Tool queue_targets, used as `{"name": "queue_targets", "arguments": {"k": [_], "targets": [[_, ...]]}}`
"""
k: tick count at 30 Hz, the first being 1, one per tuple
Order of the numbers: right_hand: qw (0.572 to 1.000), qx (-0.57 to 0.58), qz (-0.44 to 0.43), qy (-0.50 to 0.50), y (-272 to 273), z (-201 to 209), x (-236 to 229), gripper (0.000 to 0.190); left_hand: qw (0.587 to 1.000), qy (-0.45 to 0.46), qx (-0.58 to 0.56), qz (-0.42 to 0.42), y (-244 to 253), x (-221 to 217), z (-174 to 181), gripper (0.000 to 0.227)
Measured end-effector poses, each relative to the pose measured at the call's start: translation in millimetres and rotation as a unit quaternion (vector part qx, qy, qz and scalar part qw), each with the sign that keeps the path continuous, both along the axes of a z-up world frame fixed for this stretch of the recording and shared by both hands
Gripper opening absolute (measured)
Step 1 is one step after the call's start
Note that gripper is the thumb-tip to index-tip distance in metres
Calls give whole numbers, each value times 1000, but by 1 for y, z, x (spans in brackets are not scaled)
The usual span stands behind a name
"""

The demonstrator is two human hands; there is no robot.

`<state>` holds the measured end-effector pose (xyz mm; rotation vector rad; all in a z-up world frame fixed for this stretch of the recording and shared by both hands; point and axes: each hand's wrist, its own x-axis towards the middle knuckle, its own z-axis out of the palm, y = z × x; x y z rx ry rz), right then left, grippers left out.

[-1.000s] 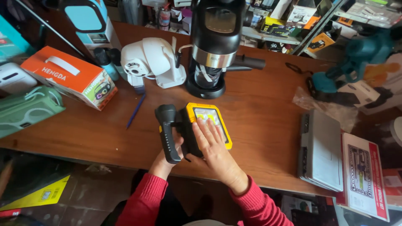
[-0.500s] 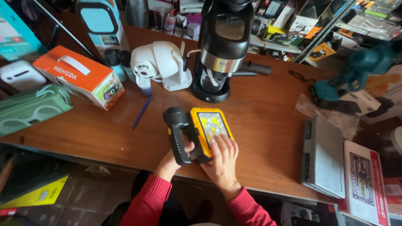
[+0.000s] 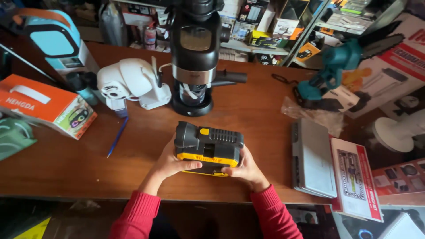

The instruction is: The person opens a grey socket wrench set, closes it, and places it on the table. They then move a coffee maker aside, pick up a yellow and black solar-powered lantern, open it to reveal a set of tools inside, close it, and place it on the table. Finally, they pick up the lantern's packaging box.

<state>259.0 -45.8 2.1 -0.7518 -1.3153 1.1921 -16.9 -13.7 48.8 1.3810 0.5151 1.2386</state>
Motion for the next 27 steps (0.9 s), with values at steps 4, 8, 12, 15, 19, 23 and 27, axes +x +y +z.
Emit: {"name": "queue_targets", "arguments": {"k": [4, 8, 12, 15, 19, 23, 27], "targets": [[994, 64, -16, -92, -1, 52, -7, 92, 999, -3, -17, 52, -3, 12, -12, 84], [956, 156, -61, -239, -3, 108, -20, 71, 997, 8, -3, 75, -10, 15, -2, 85], [930, 199, -66, -302, -3, 133, -28, 58, 997, 26, 10, 75, -15, 13, -1, 88], [910, 216, -61, -348, -2, 138, -29, 66, 996, 34, -3, 78, -18, 12, 5, 81], [907, 217, -44, -359, -1, 143, -33, 67, 996, 39, -11, 77, -20, 15, 8, 83], [904, 238, -26, -354, -1, 143, -34, 57, 997, 36, -20, 71, -20, 16, 9, 86], [878, 261, -48, -398, 2, 127, -27, 59, 996, 47, -7, 77, -21, 15, 6, 86]]}}
